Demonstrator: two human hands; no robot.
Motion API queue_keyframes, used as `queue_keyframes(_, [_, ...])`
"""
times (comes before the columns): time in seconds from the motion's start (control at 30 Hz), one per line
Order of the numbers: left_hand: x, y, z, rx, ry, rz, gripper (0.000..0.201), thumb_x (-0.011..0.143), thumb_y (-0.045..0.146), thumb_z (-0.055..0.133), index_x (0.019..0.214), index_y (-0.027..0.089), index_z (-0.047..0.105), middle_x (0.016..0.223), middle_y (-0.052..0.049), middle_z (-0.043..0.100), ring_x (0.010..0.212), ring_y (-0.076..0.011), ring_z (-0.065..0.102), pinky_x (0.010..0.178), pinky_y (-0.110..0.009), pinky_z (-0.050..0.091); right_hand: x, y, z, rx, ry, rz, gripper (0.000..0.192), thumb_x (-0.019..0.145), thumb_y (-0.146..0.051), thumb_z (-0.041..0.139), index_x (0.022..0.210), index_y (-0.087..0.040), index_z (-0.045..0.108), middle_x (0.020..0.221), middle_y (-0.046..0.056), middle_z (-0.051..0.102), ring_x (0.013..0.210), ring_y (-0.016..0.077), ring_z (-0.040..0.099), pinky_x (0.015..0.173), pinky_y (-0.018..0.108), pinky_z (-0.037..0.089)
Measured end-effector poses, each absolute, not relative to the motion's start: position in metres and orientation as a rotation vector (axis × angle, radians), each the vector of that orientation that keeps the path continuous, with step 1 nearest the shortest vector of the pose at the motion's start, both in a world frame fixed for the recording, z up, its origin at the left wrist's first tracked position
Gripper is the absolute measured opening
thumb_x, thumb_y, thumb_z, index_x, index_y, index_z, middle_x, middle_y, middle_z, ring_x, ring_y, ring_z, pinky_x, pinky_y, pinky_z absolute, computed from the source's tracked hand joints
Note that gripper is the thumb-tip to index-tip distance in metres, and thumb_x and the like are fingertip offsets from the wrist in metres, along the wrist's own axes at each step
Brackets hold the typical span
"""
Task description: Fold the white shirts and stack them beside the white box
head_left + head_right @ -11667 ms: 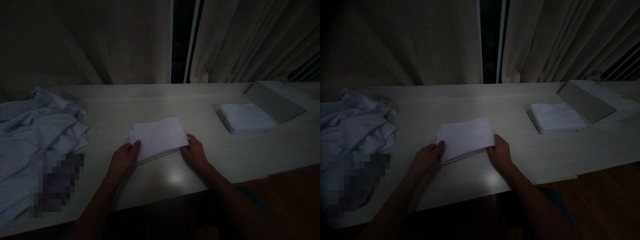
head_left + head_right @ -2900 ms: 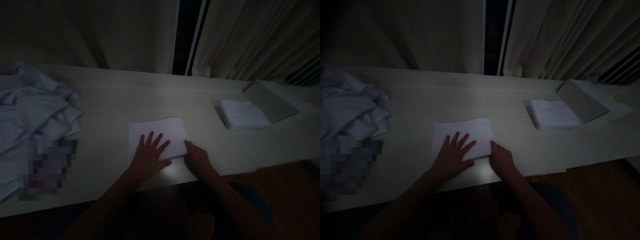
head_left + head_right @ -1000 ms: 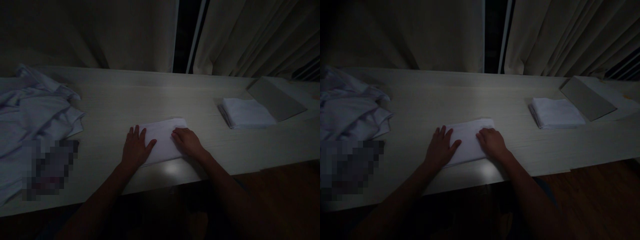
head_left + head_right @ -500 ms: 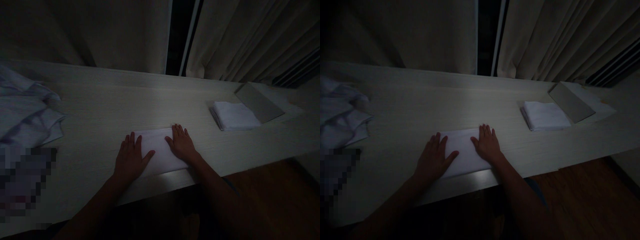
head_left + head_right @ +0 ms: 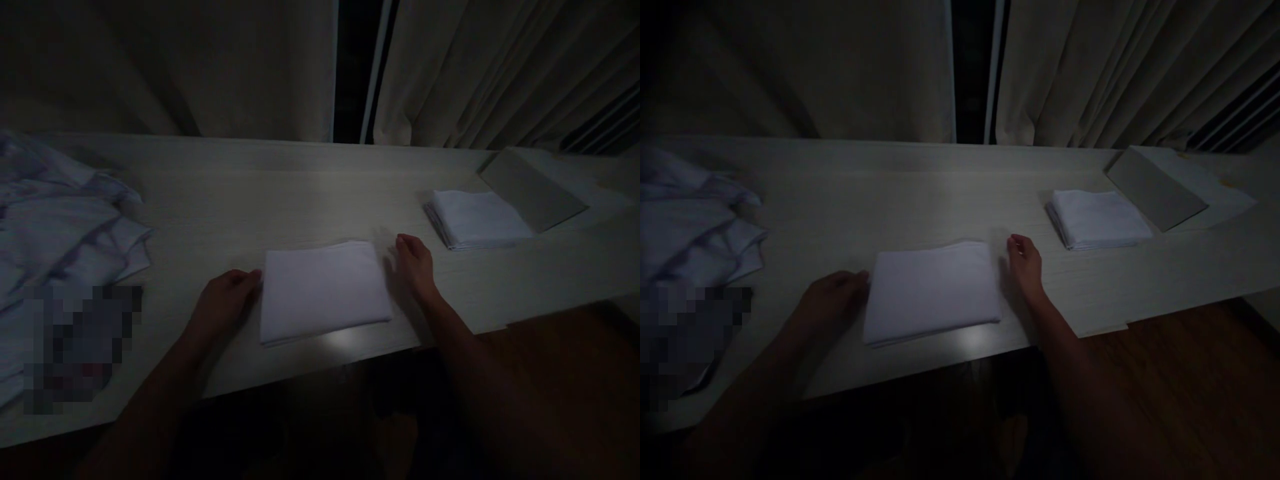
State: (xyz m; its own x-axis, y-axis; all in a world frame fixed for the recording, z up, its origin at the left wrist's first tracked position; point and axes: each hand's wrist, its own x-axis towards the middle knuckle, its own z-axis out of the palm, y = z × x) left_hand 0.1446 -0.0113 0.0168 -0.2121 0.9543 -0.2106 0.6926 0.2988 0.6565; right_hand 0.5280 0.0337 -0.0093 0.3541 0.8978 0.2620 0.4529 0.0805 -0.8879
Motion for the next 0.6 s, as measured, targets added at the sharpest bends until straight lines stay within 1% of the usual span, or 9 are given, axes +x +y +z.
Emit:
queue_keyframes(0.03, [0.139,-0.01,0.019,1.399,1.927,0.516,0.053,0.081,0.07,0.047,0.074,0.019,0.06,0.061,-0.002,0.059,0.052,-0.0147,0.053,0.053,-0.028,0.04,0.535,0.034,-0.01,-1.549,-1.239,0.533,0.044,0.088,-0.055,0.053,0.109,-0.018,0.065,0.105,0.012,0.069,0.094,0.0245,0.065,0.088,0.045,0.05])
queue_keyframes(0.07, [0.134,-0.009,0.021,1.339,1.857,0.469,0.055,0.081,0.071,0.047,0.066,0.019,0.056,0.055,0.0,0.054,0.047,-0.0128,0.047,0.05,-0.028,0.036,0.54,0.033,-0.011,-1.558,-1.219,0.55,0.043,0.087,-0.053,0.054,0.108,-0.018,0.065,0.102,0.012,0.069,0.09,0.0235,0.065,0.084,0.043,0.051])
queue_keyframes(0.13, [0.129,-0.009,0.022,1.265,1.699,0.407,0.055,0.08,0.07,0.048,0.061,0.019,0.053,0.051,0.001,0.05,0.044,-0.0105,0.041,0.047,-0.026,0.031,0.547,0.03,-0.012,-1.595,-1.203,0.591,0.04,0.086,-0.051,0.056,0.105,-0.017,0.065,0.095,0.01,0.07,0.081,0.0216,0.065,0.077,0.04,0.052])
queue_keyframes(0.27, [0.127,-0.013,0.022,1.277,1.459,0.266,0.048,0.079,0.063,0.057,0.063,0.017,0.058,0.056,0.0,0.056,0.047,-0.01,0.044,0.049,-0.025,0.032,0.551,0.02,-0.007,-1.699,-1.348,0.728,0.034,0.084,-0.048,0.061,0.097,-0.018,0.066,0.081,0.007,0.069,0.065,0.0178,0.062,0.064,0.034,0.05])
queue_keyframes(0.4, [0.127,-0.016,0.023,1.328,1.4,0.149,0.044,0.077,0.059,0.061,0.064,0.017,0.062,0.059,-0.001,0.059,0.05,-0.0106,0.047,0.052,-0.024,0.033,0.55,-0.002,0.008,-1.663,-1.713,0.915,0.036,0.082,-0.049,0.067,0.101,-0.018,0.066,0.083,0.005,0.068,0.069,0.0172,0.061,0.064,0.031,0.047])
queue_keyframes(0.47, [0.128,-0.017,0.024,1.367,1.415,0.099,0.044,0.075,0.059,0.063,0.063,0.018,0.062,0.057,-0.001,0.058,0.05,-0.0106,0.046,0.051,-0.024,0.031,0.55,-0.017,0.015,-1.616,-1.849,1.035,0.044,0.081,-0.049,0.069,0.112,-0.019,0.063,0.086,0.005,0.067,0.072,0.0171,0.061,0.066,0.031,0.048])
queue_keyframes(0.5, [0.128,-0.018,0.025,1.382,1.422,0.075,0.044,0.075,0.06,0.063,0.063,0.018,0.062,0.056,0.0,0.057,0.049,-0.0105,0.045,0.051,-0.024,0.03,0.551,-0.024,0.018,-1.587,-1.902,1.107,0.052,0.079,-0.049,0.072,0.12,-0.02,0.06,0.088,0.004,0.067,0.074,0.0172,0.062,0.067,0.031,0.048])
queue_keyframes(0.6, [0.13,-0.021,0.025,1.431,1.443,0.055,0.046,0.072,0.062,0.064,0.06,0.018,0.061,0.056,0.0,0.056,0.048,-0.0103,0.042,0.051,-0.025,0.029,0.553,-0.039,0.022,-1.514,-2.041,1.223,0.091,0.066,-0.046,0.083,0.144,-0.022,0.04,0.1,0.004,0.066,0.083,0.0194,0.063,0.075,0.033,0.05])
